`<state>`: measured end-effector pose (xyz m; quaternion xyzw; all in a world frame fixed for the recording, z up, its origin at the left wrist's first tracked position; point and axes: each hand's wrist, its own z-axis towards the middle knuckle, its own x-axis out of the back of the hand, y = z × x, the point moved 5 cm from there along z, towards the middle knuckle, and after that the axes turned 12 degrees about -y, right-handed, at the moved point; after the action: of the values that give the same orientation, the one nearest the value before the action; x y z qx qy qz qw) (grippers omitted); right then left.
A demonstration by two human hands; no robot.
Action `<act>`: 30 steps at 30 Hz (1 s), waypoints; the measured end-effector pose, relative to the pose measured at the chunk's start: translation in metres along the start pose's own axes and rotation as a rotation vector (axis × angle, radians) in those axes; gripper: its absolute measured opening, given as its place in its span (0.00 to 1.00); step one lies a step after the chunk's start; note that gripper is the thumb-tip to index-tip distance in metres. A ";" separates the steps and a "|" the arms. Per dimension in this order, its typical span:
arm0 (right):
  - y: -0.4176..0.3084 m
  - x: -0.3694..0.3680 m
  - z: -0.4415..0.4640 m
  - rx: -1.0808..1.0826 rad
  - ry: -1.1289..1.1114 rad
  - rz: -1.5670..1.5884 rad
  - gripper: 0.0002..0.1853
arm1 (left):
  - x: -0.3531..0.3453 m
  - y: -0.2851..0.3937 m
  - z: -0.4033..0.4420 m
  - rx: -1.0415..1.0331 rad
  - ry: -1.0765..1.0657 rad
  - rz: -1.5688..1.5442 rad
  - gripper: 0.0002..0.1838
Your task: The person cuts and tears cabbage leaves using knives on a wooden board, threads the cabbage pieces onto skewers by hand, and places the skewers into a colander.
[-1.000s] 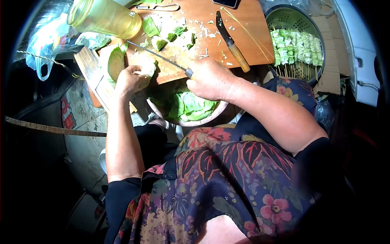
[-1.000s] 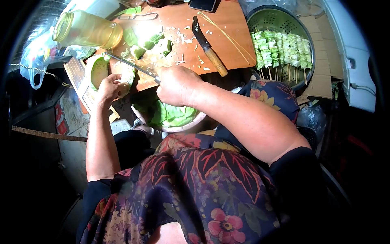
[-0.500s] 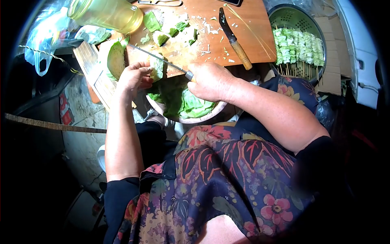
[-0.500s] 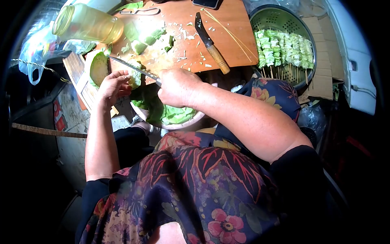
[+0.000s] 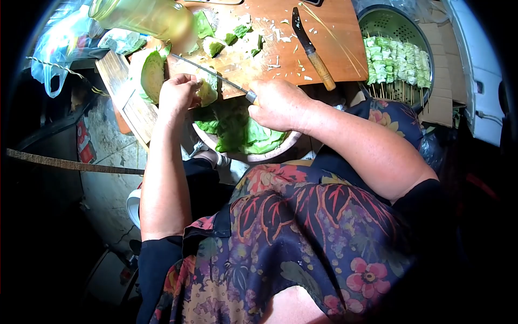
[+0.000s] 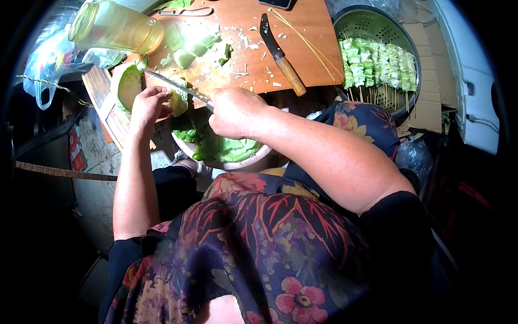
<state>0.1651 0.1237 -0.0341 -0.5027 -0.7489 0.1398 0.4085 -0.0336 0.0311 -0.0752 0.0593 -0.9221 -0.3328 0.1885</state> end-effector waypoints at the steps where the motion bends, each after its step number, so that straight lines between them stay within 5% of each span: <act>1: 0.000 0.000 0.000 -0.002 0.003 -0.003 0.15 | -0.001 -0.001 -0.003 0.038 -0.021 -0.121 0.09; 9: 0.002 -0.001 0.002 -0.014 -0.009 0.005 0.15 | 0.011 0.008 -0.021 0.048 -0.151 -0.147 0.09; 14: 0.002 -0.002 0.003 0.000 -0.012 0.007 0.14 | 0.005 0.004 -0.020 0.153 -0.281 0.220 0.11; 16: 0.002 -0.002 0.002 0.003 -0.009 0.005 0.14 | 0.014 0.004 -0.012 0.104 0.017 0.183 0.10; 24: 0.000 -0.001 -0.001 -0.019 0.004 0.015 0.15 | -0.022 -0.029 0.018 0.108 -0.169 -0.129 0.13; 30: 0.005 0.000 -0.003 -0.036 0.061 0.060 0.17 | -0.042 -0.034 0.019 0.049 -0.110 -0.365 0.12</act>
<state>0.1705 0.1255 -0.0353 -0.5363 -0.7231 0.1232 0.4176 -0.0031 0.0257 -0.1230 0.2118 -0.9128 -0.3416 0.0729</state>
